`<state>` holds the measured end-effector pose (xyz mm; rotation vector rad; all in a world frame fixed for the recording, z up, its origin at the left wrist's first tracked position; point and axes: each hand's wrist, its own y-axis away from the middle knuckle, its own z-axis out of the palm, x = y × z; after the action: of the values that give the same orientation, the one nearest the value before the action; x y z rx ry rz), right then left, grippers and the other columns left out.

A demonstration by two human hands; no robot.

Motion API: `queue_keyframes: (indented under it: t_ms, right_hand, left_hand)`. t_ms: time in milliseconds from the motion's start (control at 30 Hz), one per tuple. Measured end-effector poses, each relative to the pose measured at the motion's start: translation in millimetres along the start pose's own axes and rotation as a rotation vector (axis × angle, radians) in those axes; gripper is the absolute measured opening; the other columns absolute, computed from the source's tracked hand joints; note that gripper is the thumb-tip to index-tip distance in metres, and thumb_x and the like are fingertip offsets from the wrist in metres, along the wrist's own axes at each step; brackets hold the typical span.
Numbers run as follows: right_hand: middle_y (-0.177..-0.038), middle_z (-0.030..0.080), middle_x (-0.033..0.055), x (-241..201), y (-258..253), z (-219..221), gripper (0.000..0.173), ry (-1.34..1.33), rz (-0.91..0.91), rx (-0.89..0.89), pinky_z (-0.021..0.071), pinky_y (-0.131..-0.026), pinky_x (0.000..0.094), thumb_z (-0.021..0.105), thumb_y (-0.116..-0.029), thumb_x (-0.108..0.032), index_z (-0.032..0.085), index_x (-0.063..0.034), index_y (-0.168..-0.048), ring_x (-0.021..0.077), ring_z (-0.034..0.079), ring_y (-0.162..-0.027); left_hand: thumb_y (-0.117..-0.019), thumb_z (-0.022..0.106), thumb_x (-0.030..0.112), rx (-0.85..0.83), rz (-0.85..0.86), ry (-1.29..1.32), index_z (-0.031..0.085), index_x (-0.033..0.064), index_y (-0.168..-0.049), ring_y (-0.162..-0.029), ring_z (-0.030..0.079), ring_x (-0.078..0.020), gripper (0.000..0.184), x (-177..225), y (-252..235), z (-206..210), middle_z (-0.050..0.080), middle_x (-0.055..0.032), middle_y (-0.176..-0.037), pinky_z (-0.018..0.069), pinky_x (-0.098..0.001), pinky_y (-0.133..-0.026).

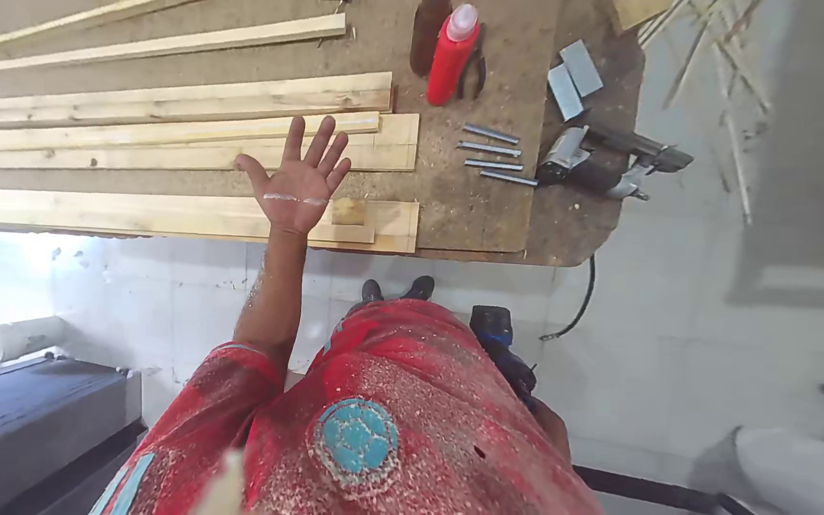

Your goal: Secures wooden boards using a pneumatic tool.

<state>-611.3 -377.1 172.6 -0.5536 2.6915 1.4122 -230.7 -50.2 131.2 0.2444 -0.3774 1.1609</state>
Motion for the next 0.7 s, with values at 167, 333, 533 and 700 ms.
queue_keyframes:
  t_ms: [167,333,533,700]
  right_hand:
    - [-0.081,0.065,0.0209,42.7,-26.8,20.7,0.036,-0.017,-0.121,0.010,0.0477,-0.073,0.0553,0.060,-0.1040,-0.027,0.067,0.0075,-0.097,0.0300,0.061,-0.075]
    - [-0.082,0.066,0.0184,68.8,-37.3,33.1,0.038,-0.101,-0.101,0.013,0.0495,-0.073,0.0583,0.062,-0.1019,-0.035,0.069,0.0022,-0.098,0.0320,0.064,-0.076]
    - [-0.079,0.064,0.0140,75.1,-32.1,34.1,0.038,-0.122,-0.047,0.004,0.0486,-0.071,0.0554,0.062,-0.1011,-0.038,0.068,-0.0013,-0.095,0.0290,0.062,-0.074]
    - [-0.085,0.067,0.0179,91.0,-16.4,34.5,0.033,-0.156,0.037,-0.002,0.0497,-0.077,0.0565,0.063,-0.1014,-0.030,0.069,0.0017,-0.103,0.0315,0.064,-0.081]
  left_hand:
    - [-0.0754,-0.006,0.095,-0.067,-0.040,-0.118,0.027,0.0263,-0.160,-0.146,0.040,-0.0473,0.114,-2.7,-0.3,-0.4,0.036,-0.0194,-0.163,0.0405,-0.0643,-0.112]
    - [-0.0803,-0.012,0.088,-0.044,-0.162,-0.402,0.032,0.0219,-0.158,-0.146,0.042,-0.0406,0.111,-26.4,-6.0,2.5,0.040,-0.0155,-0.162,0.0417,-0.0608,-0.113]
    - [-0.1057,0.010,0.061,-0.135,-0.285,-1.219,0.043,0.0059,-0.152,-0.143,0.048,-0.0230,0.079,-124.7,-16.9,9.0,0.048,-0.0098,-0.157,0.0440,-0.0480,-0.116]
    - [-0.0999,0.042,0.068,-0.327,-0.159,-2.302,0.033,0.0100,-0.160,-0.158,0.010,-0.0436,0.084,-272.6,-44.0,-24.8,0.015,-0.0230,-0.170,0.0122,-0.0635,-0.126]
